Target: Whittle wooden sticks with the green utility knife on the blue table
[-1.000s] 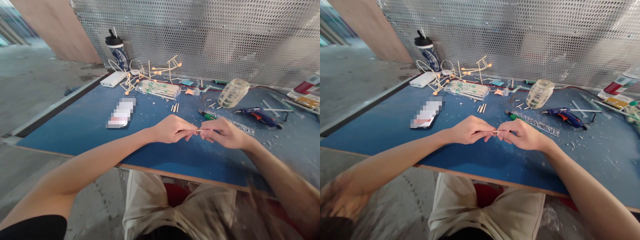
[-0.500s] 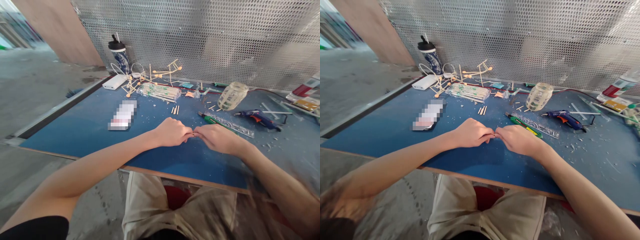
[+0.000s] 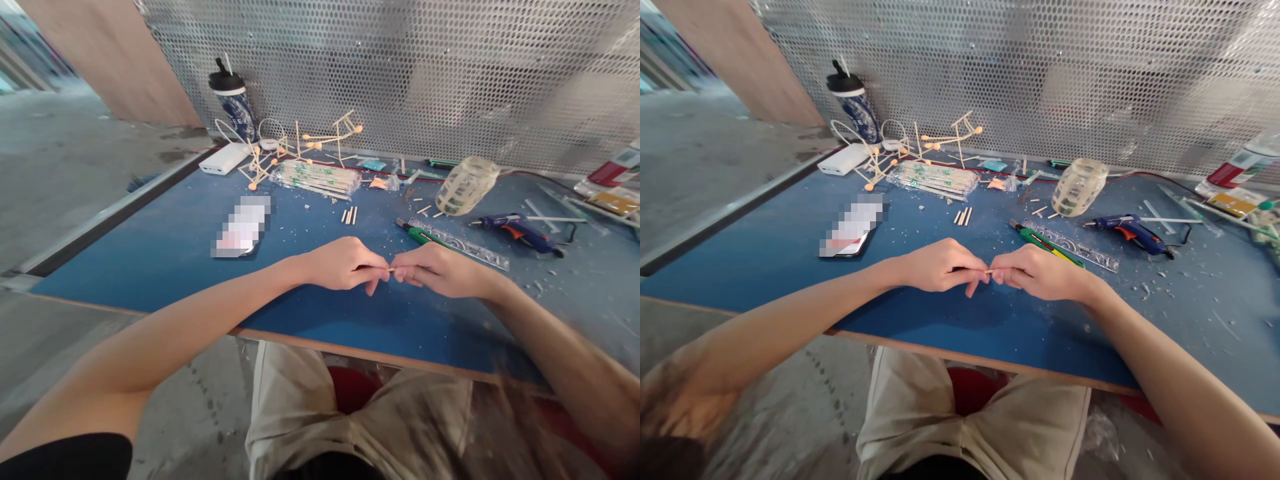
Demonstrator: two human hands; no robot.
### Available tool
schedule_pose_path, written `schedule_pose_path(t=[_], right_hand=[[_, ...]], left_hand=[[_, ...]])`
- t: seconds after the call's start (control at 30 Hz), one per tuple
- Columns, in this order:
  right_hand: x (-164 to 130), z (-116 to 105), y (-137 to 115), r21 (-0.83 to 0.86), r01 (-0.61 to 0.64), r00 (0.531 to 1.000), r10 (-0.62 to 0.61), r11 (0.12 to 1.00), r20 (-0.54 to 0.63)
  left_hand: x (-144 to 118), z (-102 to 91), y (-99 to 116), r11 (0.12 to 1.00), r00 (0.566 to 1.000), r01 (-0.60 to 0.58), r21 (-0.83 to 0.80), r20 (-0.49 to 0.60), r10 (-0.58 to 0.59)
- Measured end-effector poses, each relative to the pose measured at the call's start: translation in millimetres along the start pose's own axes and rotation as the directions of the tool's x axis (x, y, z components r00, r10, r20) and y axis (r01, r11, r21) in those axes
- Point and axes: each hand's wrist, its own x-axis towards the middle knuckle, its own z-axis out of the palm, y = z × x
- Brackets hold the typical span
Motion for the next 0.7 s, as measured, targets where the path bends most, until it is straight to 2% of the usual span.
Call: schedule_pose_path(t=[0.33, 0.53, 0.63, 0.67, 0.7], right_hand=[[1.9, 1.8, 5.0, 0.052, -0.024, 0.999, 0.022, 0.998, 0.027], [2.2, -0.3, 0.7, -0.042, -0.057, 0.998, 0.055, 0.997, -0.034], [-3.0, -9.3, 6.6, -0.132, -0.108, 0.982, 0.085, 0.985, -0.17], [-5.4, -13.4, 11.0, -0.179, -0.166, 0.958, 0.116, 0.97, -0.261], [-7.8, -17.6, 16.6, -0.231, -0.256, 0.914, 0.157, 0.939, -0.375]], left_hand=[[1.9, -1.8, -10.3, 0.987, 0.998, 0.029, -0.158, 0.066, -0.019], [2.9, -9.0, -16.9, 0.997, 0.997, 0.071, -0.021, 0.038, -0.07], [-0.5, -14.6, -15.7, 0.988, 0.99, 0.139, 0.065, 0.008, -0.14], [-2.1, -16.4, -14.8, 0.981, 0.985, 0.174, 0.08, -0.008, -0.174], [-3.6, -18.0, -13.9, 0.974, 0.978, 0.207, 0.086, -0.026, -0.206]])
